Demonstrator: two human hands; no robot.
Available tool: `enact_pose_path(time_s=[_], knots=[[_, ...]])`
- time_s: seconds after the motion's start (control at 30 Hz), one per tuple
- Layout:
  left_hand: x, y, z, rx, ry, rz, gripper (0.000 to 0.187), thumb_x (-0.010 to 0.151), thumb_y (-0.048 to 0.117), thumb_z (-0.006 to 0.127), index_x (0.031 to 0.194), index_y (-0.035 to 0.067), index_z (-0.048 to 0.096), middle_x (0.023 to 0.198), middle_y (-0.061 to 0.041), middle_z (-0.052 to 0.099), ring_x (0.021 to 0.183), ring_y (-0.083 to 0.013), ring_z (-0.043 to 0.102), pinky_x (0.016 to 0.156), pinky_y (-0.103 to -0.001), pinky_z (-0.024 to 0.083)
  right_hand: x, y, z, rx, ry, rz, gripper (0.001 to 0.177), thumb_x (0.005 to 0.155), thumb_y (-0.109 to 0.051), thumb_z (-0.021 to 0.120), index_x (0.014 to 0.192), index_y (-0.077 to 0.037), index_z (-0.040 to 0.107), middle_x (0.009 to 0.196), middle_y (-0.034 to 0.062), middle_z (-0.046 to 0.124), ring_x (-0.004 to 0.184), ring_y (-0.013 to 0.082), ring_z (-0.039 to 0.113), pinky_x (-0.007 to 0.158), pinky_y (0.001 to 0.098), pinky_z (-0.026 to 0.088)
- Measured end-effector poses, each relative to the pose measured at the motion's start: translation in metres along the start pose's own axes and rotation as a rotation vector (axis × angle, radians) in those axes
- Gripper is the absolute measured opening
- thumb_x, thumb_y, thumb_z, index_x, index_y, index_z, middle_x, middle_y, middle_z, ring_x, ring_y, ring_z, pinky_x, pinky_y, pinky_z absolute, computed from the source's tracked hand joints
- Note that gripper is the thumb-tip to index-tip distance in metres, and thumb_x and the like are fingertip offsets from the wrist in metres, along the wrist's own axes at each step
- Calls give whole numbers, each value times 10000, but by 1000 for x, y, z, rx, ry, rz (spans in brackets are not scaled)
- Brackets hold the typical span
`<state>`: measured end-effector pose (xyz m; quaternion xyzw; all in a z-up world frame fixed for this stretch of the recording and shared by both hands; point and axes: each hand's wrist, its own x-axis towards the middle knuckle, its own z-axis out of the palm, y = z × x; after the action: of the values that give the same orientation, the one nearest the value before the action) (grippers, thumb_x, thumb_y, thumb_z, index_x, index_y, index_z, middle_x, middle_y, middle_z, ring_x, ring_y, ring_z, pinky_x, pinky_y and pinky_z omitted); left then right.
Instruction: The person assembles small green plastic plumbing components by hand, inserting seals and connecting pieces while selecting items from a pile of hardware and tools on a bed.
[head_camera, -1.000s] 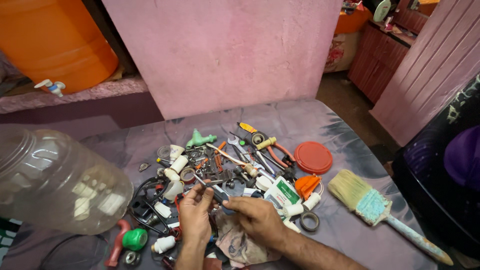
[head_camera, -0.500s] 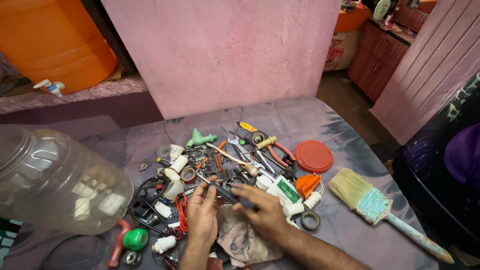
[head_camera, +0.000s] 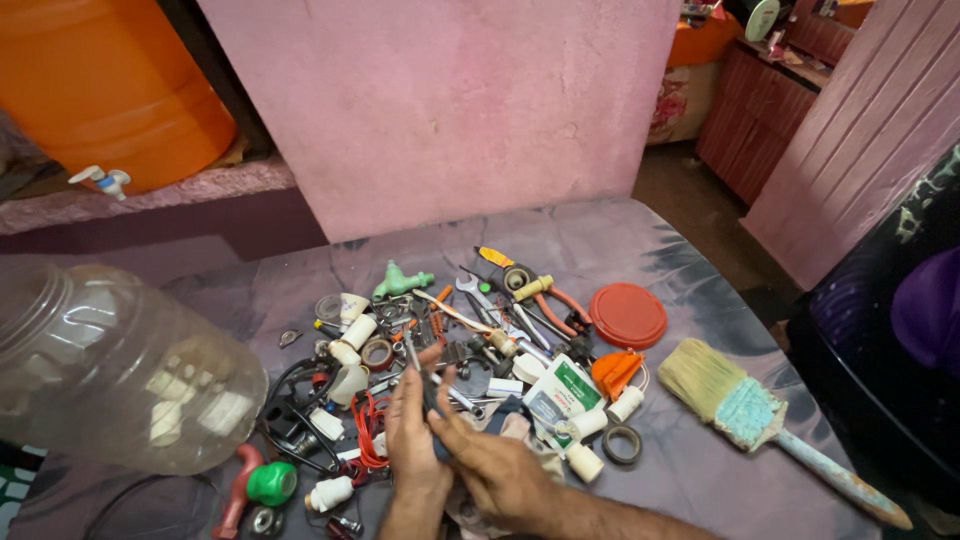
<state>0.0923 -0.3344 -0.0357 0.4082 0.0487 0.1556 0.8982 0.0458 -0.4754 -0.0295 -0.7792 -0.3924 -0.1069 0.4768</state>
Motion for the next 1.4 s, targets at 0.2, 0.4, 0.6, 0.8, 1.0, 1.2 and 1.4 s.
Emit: enact_pose_path(time_s=[0.2,0.4,0.6,0.8,1.0,1.2,1.4], knots=[[-27,-7,27,-154,-163,-188,419,1050,205,404,1285,-46,643,1362,-217,658,1293,-299,621,1153,-454,444,7,20,-11,-90,307,46,588,849,89,584,1419,-50,620,1340,187,724,928,262,796,761,336,620],[-6,-1,15,-175,-71,-179,425,1076,236,405,1383,-14,560,1306,-250,660,1154,-352,643,1012,-452,505,4,-8,-2,38,271,-78,445,947,69,556,1384,4,611,1423,249,635,1305,336,676,1060,382,554],[-1,-24,-18,-263,-56,-100,194,1033,249,552,1103,69,576,1122,-272,723,1039,-344,725,930,-434,590,11,-8,-6,-102,154,-56,445,923,-35,713,1364,-40,654,1394,241,647,1240,331,694,988,351,587],[-21,-45,-8,-274,-148,-177,150,1109,138,621,1134,-9,637,1135,-213,688,981,-280,661,864,-393,528,24,9,-28,-25,600,65,242,874,-30,772,1113,-62,774,1103,138,753,930,195,774,794,276,631],[-12,-7,15,-169,10,-243,369,1021,248,509,1088,-59,704,1182,-211,733,1085,-266,714,1005,-416,560,14,-9,-14,-32,361,-27,334,802,-37,827,1129,-54,764,1078,119,738,953,228,740,818,313,601],[-19,-19,4,-178,-126,-308,420,1049,262,515,1144,-102,703,1170,-244,734,1056,-277,715,961,-383,545,23,3,-20,-28,456,24,252,844,35,747,1065,-79,787,1055,82,746,968,216,760,862,318,625],[-11,-11,4,-223,-174,-295,374,1064,256,521,1107,-78,682,1179,-251,722,1040,-298,720,945,-414,557,13,-2,-14,6,356,-33,299,765,108,692,993,-62,783,1032,82,728,928,221,747,841,318,615]])
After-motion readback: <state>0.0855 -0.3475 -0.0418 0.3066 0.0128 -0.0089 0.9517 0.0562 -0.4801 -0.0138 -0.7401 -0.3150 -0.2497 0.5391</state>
